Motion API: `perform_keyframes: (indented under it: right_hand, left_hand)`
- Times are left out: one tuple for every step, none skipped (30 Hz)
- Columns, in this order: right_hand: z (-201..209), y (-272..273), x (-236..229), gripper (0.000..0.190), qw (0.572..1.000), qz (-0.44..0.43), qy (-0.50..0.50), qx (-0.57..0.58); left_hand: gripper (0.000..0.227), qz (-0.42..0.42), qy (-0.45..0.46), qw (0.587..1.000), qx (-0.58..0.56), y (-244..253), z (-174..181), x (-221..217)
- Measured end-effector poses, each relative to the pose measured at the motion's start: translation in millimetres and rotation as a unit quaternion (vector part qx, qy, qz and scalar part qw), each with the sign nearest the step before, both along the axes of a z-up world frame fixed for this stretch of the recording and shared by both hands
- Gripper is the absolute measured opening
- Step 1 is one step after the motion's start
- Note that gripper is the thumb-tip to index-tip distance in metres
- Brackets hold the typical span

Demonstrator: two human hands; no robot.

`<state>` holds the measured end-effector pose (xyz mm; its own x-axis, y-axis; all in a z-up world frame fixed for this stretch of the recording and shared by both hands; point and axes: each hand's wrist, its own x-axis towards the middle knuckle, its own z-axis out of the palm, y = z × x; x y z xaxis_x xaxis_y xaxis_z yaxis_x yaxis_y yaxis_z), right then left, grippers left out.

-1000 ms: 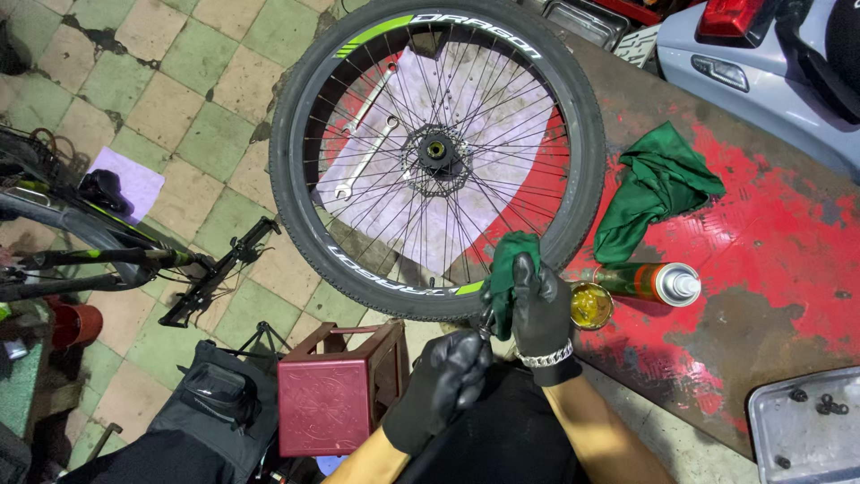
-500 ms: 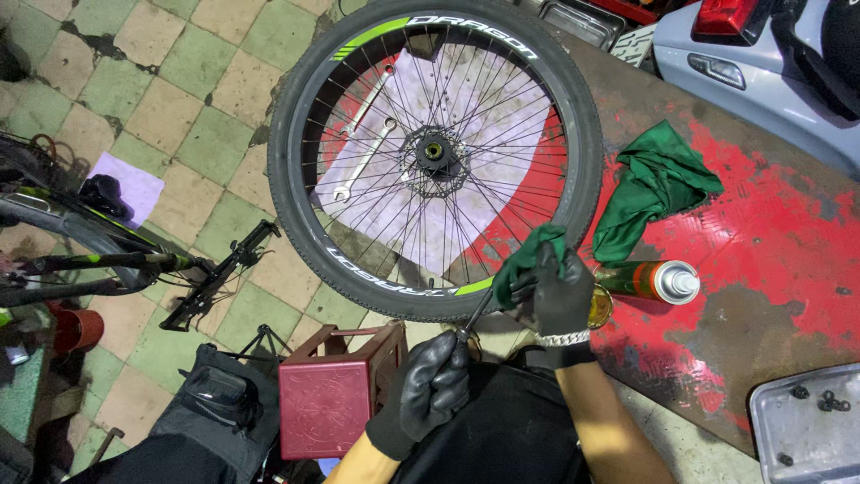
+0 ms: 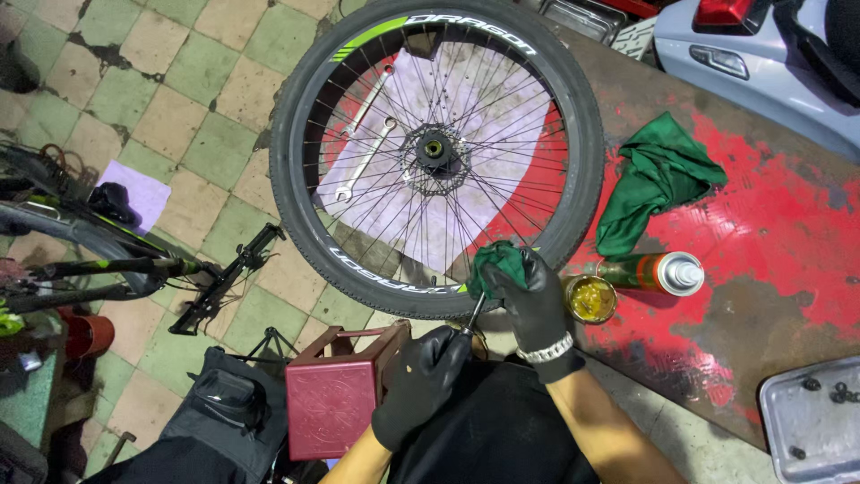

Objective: The person sprays a lubricant onto the bicycle wheel hub, wipes the hub and axle with a cloth, and applies grease to the hub bearings by hand.

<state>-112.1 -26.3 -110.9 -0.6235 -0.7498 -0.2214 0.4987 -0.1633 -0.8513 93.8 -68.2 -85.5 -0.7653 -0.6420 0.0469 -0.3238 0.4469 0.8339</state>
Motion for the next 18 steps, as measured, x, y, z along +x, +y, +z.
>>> perform_keyframes:
  right_hand:
    - [0, 2, -1, 0.032, 1.0, -0.004, -0.001, 0.0]
    - [1, 6, -5, 0.026, 0.997, 0.018, 0.056, 0.053]
    - [2, 8, -9, 0.021, 0.987, 0.039, 0.112, 0.105]
    - [4, 12, -12, 0.021, 0.988, 0.035, 0.11, 0.103]
    - [7, 21, -15, 0.022, 0.959, 0.068, 0.238, 0.136]
    - [11, 29, -19, 0.024, 0.912, 0.1, 0.361, 0.168]
    - [14, 34, -20, 0.024, 0.913, 0.094, 0.358, 0.171]
    - [16, 38, -22, 0.025, 0.907, 0.06, 0.379, 0.175]
    - [18, 43, -25, 0.027, 0.899, 0.021, 0.398, 0.18]
    - [21, 53, -32, 0.027, 0.901, 0.012, 0.394, 0.184]
    - [26, 67, -43, 0.024, 0.936, -0.01, 0.302, 0.178]
    - [30, 80, -51, 0.022, 0.963, -0.033, 0.208, 0.166]
    - [33, 97, -54, 0.022, 0.962, -0.054, 0.204, 0.175]
    - [37, 118, -58, 0.02, 0.957, -0.079, 0.204, 0.19]
    - [36, 137, -63, 0.018, 0.952, -0.106, 0.204, 0.203]
    - [30, 152, -69, 0.018, 0.948, -0.127, 0.2, 0.211]
    - [20, 166, -73, 0.018, 0.945, -0.187, 0.159, 0.216]
    - [5, 180, -79, 0.019, 0.937, -0.246, 0.119, 0.219]
  left_hand:
    - [0.031, -0.054, 0.017, 0.94, -0.337, 2, -2, 1]
    - [0.031, -0.058, 0.018, 0.94, -0.337, 3, -2, 4]
    - [0.032, -0.08, 0.019, 0.962, -0.259, 2, 0, 7]
    - [0.034, -0.101, 0.019, 0.978, -0.179, -1, 2, 9]
    - [0.034, -0.107, 0.019, 0.978, -0.178, -4, 3, 9]
    - [0.031, -0.118, 0.014, 0.97, -0.21, -8, 3, 8]
    - [0.028, -0.13, 0.008, 0.961, -0.243, -13, 4, 10]
    - [0.028, -0.137, 0.007, 0.96, -0.242, -18, 7, 12]
    - [0.019, -0.141, -0.03, 0.985, -0.096, -26, 10, 13]
    - [0.01, -0.142, -0.069, 0.986, 0.052, -32, 14, 14]
    - [0.01, -0.16, -0.069, 0.983, 0.051, -41, 18, 12]
    - [0.015, -0.211, -0.015, 0.977, -0.037, -48, 22, 9]
    - [0.02, -0.263, 0.042, 0.956, -0.119, -49, 26, 4]
    - [0.02, -0.284, 0.046, 0.951, -0.114, -45, 29, -4]
    - [0.014, -0.25, -0.023, 0.967, 0.041, -41, 31, -13]
    - [0.016, -0.209, -0.099, 0.954, 0.192, -36, 33, -25]
    - [0.016, -0.231, -0.103, 0.948, 0.191, -29, 34, -39]
    - [0.018, -0.25, -0.108, 0.939, 0.21, -20, 34, -54]
